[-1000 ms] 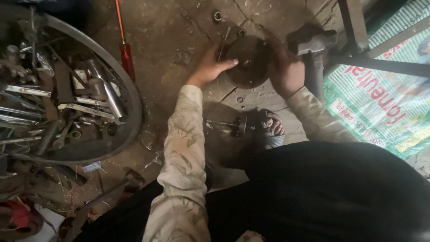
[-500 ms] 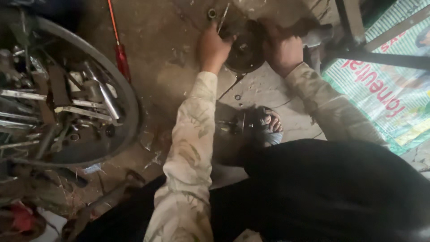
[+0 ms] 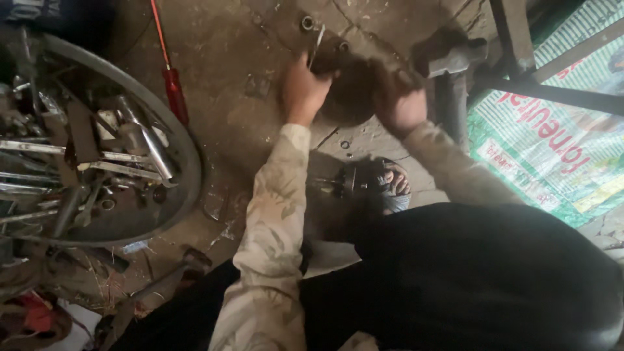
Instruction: The person uses a hammer and a metal rod to drive a pin into a circular mechanical part. They repeatedly strike the pin, inspect the part, and handle other small components on the floor.
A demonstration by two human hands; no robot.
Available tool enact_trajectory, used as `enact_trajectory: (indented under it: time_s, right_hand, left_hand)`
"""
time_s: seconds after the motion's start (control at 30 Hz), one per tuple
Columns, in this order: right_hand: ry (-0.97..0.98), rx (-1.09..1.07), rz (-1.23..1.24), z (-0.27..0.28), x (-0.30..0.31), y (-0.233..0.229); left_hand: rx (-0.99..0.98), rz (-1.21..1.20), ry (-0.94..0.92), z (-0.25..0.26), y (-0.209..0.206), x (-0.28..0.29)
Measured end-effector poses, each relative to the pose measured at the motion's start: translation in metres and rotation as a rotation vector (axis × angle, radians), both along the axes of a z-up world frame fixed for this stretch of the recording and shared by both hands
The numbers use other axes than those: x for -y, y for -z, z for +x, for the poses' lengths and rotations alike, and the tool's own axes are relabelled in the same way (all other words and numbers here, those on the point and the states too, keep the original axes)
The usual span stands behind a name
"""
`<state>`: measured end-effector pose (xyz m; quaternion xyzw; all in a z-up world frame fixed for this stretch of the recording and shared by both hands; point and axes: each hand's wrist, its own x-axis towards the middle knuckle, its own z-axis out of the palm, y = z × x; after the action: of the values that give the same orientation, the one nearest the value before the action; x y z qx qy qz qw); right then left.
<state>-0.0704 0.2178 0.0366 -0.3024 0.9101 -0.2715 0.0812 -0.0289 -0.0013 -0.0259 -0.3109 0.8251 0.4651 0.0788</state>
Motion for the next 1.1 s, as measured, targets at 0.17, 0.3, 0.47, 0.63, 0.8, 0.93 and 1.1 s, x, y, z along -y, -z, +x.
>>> enact_trajectory:
  time_s: [0.17, 0.3, 0.47, 0.63, 0.8, 0.93, 1.1]
  right_hand:
    - [0.068, -0.093, 0.034, 0.006, 0.008, 0.010]
    - [0.055, -0.051, 0.017, -0.021, 0.005, 0.012]
    - [0.028, -0.023, 0.085, -0.034, 0.014, 0.017]
    - [0.051, -0.032, 0.138, -0.032, 0.015, 0.023]
    - [0.073, -0.044, 0.194, -0.033, 0.018, 0.025]
    - [0.081, -0.098, 0.258, -0.037, 0.020, 0.027]
    - [0.049, -0.095, 0.375, -0.036, 0.017, 0.033]
  left_hand:
    - [-0.049, 0.004, 0.009, -0.002, 0.001, 0.002]
    - [-0.003, -0.074, -0.037, -0.030, -0.011, 0.001]
    - [-0.011, -0.195, -0.075, -0.045, -0.021, 0.007]
    - [-0.119, -0.207, -0.090, -0.046, -0.012, 0.006]
    - [0.011, -0.202, -0.041, -0.044, -0.001, 0.004]
    - [-0.404, -0.297, -0.129, -0.037, -0.012, -0.002]
    - [-0.691, 0.692, -0.446, -0.029, -0.031, -0.016]
